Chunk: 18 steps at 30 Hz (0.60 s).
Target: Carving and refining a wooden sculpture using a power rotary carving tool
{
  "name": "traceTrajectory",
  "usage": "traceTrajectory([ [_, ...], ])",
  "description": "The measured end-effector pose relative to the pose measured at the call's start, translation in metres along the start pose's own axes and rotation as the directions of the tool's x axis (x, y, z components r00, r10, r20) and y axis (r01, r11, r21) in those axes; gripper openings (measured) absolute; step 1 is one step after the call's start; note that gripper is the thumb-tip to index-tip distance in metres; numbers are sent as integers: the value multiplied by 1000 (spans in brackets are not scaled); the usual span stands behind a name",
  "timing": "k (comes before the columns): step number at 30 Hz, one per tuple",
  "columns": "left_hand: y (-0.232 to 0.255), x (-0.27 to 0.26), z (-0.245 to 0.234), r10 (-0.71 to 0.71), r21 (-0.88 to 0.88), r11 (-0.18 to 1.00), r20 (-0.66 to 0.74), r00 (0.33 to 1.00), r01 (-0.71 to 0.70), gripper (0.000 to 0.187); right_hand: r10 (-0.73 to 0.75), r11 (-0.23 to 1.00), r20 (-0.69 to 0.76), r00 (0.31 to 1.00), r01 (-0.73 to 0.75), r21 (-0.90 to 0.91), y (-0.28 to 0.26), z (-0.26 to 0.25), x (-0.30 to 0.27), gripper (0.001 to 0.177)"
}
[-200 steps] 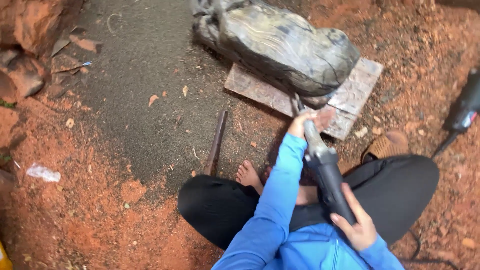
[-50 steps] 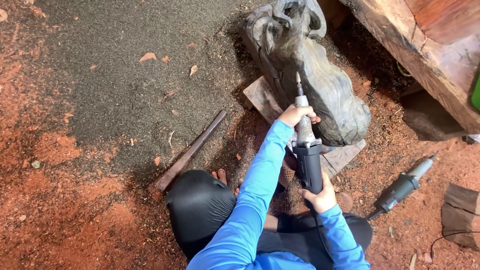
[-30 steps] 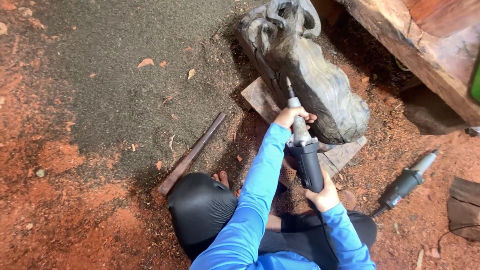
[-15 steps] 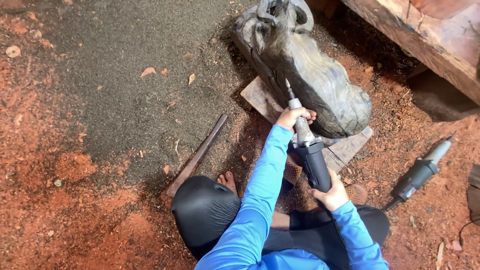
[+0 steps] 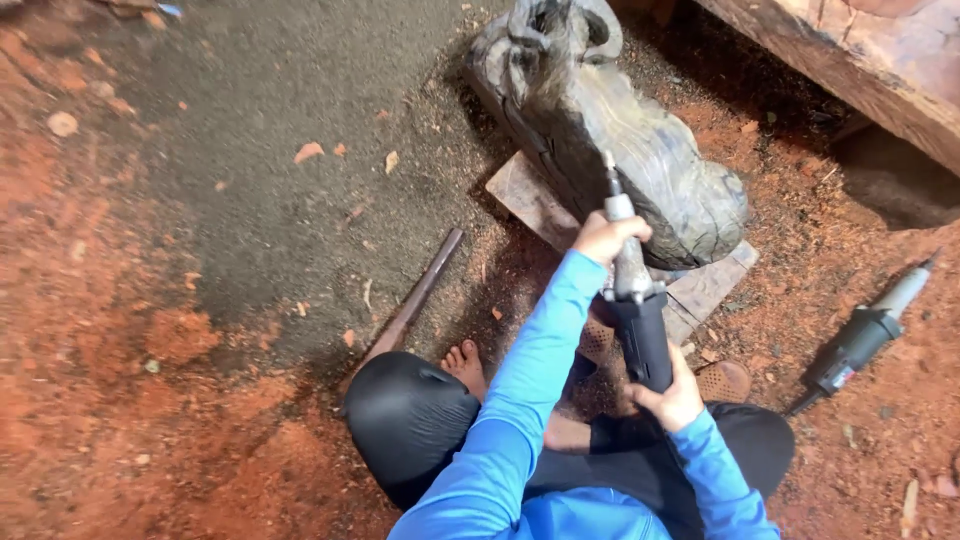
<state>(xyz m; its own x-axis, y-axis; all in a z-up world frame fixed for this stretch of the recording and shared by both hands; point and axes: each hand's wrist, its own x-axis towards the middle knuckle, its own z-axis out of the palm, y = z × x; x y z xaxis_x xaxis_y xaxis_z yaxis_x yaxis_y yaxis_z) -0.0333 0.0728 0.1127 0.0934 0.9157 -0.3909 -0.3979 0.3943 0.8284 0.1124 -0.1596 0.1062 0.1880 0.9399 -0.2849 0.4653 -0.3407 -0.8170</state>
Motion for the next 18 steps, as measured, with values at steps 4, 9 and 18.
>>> traceTrajectory([
  [4,39,-19,6,71,-173,985,277,958,-23,17,-169,958,120,978,134,253,-18,0,-41,85],
  [9,123,-57,9,-338,456,823,-85,937,338,43,-272,486,348,897,-185,854,-73,21,-68,60],
  [18,125,-31,-27,-133,479,857,-147,980,188,51,-142,360,445,884,-372,855,-92,63,-51,50],
])
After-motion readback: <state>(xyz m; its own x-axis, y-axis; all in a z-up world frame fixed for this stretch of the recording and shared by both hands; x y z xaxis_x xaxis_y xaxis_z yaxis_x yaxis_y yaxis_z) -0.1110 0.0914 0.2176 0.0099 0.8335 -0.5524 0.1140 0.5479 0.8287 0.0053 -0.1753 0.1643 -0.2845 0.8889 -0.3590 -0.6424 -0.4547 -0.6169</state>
